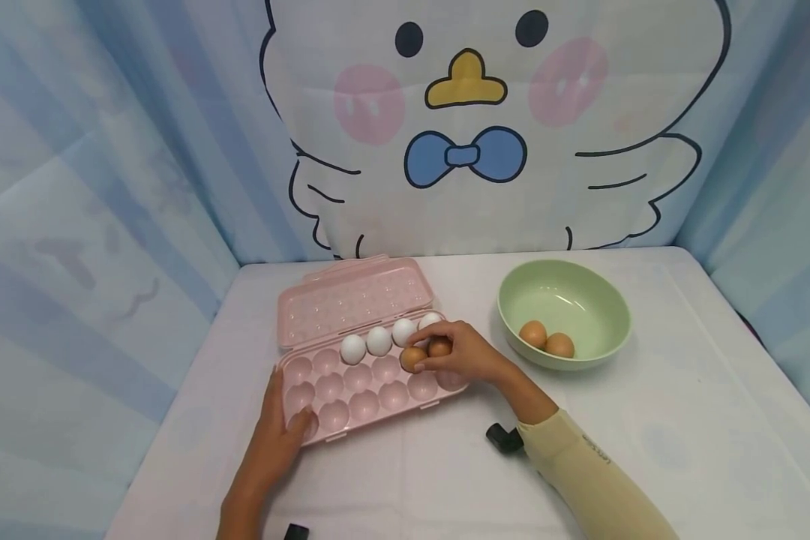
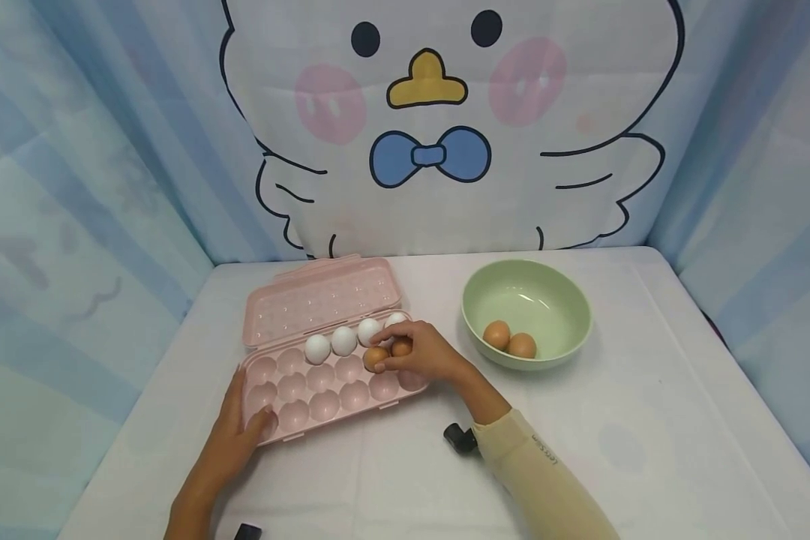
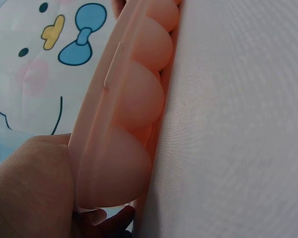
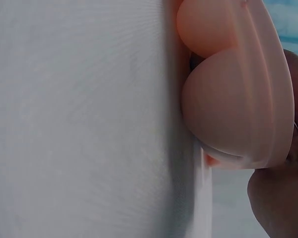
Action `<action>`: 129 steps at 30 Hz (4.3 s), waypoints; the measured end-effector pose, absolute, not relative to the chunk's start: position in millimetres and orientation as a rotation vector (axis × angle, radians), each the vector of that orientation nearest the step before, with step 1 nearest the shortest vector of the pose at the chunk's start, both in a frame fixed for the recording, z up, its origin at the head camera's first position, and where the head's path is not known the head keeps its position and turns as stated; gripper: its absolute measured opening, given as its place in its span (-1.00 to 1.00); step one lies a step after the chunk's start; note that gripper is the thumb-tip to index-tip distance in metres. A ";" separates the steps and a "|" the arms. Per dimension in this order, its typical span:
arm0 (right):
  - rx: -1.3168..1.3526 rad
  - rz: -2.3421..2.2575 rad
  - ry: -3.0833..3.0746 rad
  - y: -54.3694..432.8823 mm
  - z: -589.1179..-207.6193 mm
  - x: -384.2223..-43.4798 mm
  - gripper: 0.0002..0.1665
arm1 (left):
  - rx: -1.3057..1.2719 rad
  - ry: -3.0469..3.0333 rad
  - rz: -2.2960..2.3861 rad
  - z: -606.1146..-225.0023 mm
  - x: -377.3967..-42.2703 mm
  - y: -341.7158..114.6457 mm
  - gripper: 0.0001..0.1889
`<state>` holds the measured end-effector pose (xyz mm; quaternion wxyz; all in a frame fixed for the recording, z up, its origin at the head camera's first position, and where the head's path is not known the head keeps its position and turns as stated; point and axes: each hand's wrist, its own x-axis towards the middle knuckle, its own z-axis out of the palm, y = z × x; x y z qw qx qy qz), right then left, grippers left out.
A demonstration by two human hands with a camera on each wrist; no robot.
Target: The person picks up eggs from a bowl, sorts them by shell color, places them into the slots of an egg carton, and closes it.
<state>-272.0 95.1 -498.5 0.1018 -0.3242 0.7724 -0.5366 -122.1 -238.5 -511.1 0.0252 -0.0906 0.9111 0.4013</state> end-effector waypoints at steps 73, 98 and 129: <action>-0.478 -1.240 2.336 266.3 -453.2 -290.3 -0.39 | -0.272 2.792 1.223 -506.6 -124.7 -238.3 -0.03; -0.587 -1.752 2.461 269.3 -455.6 -283.2 -0.30 | -0.248 2.806 1.245 -509.5 -123.4 -238.4 -0.04; -1.013 -1.782 2.166 122.3 -458.9 -279.6 -0.30 | -0.262 2.830 1.270 -516.5 -123.9 -239.4 -0.04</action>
